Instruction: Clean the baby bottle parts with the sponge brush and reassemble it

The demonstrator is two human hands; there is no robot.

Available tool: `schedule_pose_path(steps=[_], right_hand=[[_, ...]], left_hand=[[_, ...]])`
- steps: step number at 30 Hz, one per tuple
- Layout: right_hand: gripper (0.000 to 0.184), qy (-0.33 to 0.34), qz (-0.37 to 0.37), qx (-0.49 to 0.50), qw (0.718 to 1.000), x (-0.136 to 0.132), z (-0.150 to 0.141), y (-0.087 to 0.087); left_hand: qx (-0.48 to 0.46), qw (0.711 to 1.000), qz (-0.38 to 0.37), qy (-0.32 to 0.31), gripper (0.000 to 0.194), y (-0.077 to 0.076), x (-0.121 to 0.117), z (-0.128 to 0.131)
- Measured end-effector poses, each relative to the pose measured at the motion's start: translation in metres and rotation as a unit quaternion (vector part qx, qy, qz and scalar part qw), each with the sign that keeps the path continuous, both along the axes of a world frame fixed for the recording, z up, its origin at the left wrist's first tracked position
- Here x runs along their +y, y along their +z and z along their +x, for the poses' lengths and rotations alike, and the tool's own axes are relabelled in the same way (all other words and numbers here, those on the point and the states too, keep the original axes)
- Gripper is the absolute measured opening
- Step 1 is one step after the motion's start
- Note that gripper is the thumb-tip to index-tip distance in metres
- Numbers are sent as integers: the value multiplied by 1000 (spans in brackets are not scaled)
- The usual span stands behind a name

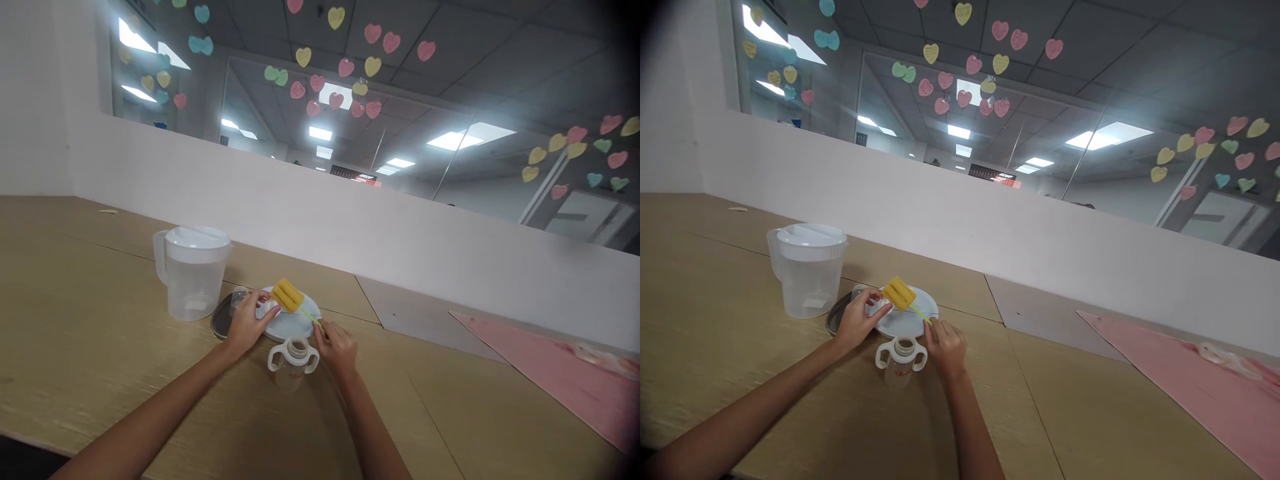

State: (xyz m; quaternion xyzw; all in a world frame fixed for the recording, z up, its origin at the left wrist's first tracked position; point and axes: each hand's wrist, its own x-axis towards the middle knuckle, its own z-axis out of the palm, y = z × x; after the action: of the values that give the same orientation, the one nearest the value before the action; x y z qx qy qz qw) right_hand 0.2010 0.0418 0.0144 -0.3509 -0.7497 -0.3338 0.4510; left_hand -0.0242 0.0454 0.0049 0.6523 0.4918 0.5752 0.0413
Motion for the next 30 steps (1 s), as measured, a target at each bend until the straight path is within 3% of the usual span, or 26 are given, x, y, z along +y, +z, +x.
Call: schedule_pose_path(steps=[3, 10, 15, 21, 26, 30], right_hand=[[28, -19, -4, 4, 1000, 1, 1, -1], [31, -44, -3, -47, 998, 7, 4, -6], [27, -16, 0, -78, 997, 6, 4, -8], [24, -19, 9, -35, 999, 4, 6, -3], [25, -22, 18, -19, 999, 3, 5, 0], [26, -23, 22, -17, 999, 4, 4, 0]], left_hand=[[-25, 999, 35, -8, 29, -3, -2, 1], [23, 988, 135, -65, 28, -7, -6, 7], [15, 995, 96, -3, 27, 0, -4, 0], [-50, 990, 90, 92, 29, 7, 7, -27], [41, 991, 5, 129, 29, 3, 17, -48], [149, 971, -57, 180, 31, -1, 23, -55]])
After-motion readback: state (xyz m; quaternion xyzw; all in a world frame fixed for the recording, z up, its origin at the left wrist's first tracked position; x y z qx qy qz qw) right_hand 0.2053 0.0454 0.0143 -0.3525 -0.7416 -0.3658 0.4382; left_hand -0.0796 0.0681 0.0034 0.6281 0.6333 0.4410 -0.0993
